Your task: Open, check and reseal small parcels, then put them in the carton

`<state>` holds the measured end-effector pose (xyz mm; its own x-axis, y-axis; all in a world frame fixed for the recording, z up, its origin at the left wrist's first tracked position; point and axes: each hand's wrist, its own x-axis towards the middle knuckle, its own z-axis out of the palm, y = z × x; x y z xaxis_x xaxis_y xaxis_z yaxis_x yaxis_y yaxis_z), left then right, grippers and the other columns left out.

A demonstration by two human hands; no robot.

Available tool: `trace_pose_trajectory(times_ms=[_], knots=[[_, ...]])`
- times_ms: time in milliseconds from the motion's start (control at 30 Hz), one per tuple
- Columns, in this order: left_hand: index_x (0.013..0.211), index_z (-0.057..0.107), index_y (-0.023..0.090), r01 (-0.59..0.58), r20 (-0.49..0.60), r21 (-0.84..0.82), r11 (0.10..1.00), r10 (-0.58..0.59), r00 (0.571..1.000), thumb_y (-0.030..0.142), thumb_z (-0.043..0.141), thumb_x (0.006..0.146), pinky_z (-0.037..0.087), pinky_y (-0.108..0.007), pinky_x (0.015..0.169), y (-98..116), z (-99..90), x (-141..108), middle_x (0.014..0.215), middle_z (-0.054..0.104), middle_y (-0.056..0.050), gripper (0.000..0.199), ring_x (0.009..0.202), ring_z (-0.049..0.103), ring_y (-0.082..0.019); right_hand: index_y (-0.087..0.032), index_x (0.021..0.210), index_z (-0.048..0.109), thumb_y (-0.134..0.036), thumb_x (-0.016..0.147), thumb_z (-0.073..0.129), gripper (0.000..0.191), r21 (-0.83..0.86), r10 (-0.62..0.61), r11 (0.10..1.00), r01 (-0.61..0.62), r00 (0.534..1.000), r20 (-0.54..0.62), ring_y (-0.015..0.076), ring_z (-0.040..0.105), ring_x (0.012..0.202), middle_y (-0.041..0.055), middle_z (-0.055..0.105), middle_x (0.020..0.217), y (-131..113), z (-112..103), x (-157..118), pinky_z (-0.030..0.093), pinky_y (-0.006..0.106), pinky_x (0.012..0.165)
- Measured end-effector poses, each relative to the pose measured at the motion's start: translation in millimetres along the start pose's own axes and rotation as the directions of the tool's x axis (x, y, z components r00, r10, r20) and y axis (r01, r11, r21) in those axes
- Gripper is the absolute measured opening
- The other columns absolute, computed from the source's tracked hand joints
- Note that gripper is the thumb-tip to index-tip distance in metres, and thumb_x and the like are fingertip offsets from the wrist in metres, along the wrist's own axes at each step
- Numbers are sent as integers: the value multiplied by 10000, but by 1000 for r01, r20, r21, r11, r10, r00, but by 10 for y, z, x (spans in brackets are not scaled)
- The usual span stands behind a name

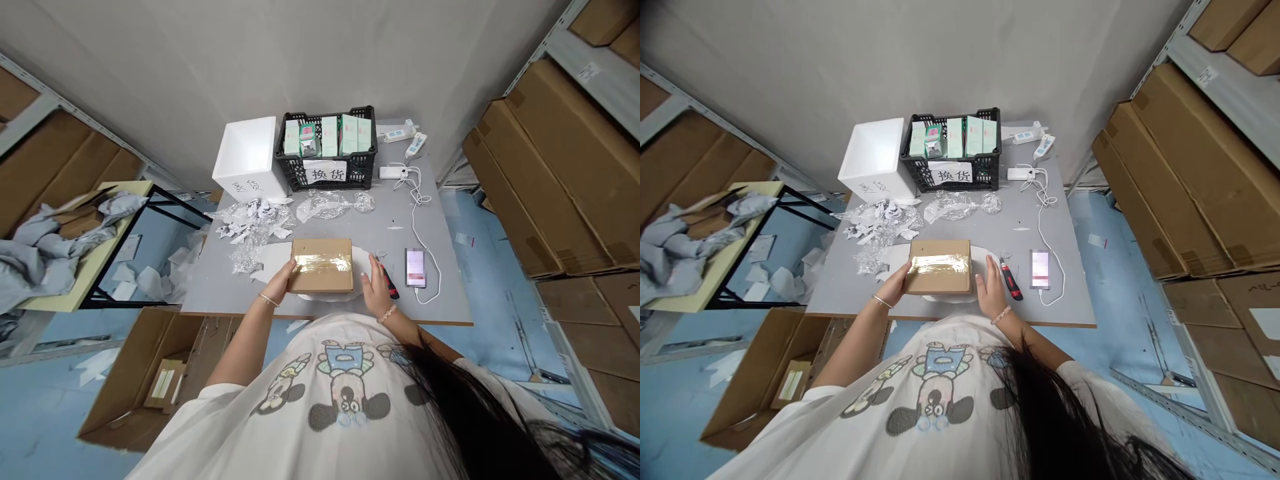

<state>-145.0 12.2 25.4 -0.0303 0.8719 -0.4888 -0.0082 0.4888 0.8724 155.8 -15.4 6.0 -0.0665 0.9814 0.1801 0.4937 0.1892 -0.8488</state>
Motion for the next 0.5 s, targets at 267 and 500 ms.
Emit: trace_pose_trajectory(times_ms=[267,500], knots=[[1163,627,171,35,-111,-9,999,-36,993,549,743,720,490,-376,932,9,100,20,1167,690,-115,593,1133,614,-312,-189,1447,418,-580,936,415,643,286,78,947,-148,967,240,249,482,1309,140,502,1427,-109,262,-32,376,455,1097],[1106,667,136,-60,-11,86,995,61,998,578,708,736,474,-367,930,25,366,106,1150,697,-123,578,1125,607,-326,-182,1340,511,-606,946,310,612,241,165,959,-152,986,-34,258,492,1273,141,558,1348,-36,128,-85,369,457,1086]])
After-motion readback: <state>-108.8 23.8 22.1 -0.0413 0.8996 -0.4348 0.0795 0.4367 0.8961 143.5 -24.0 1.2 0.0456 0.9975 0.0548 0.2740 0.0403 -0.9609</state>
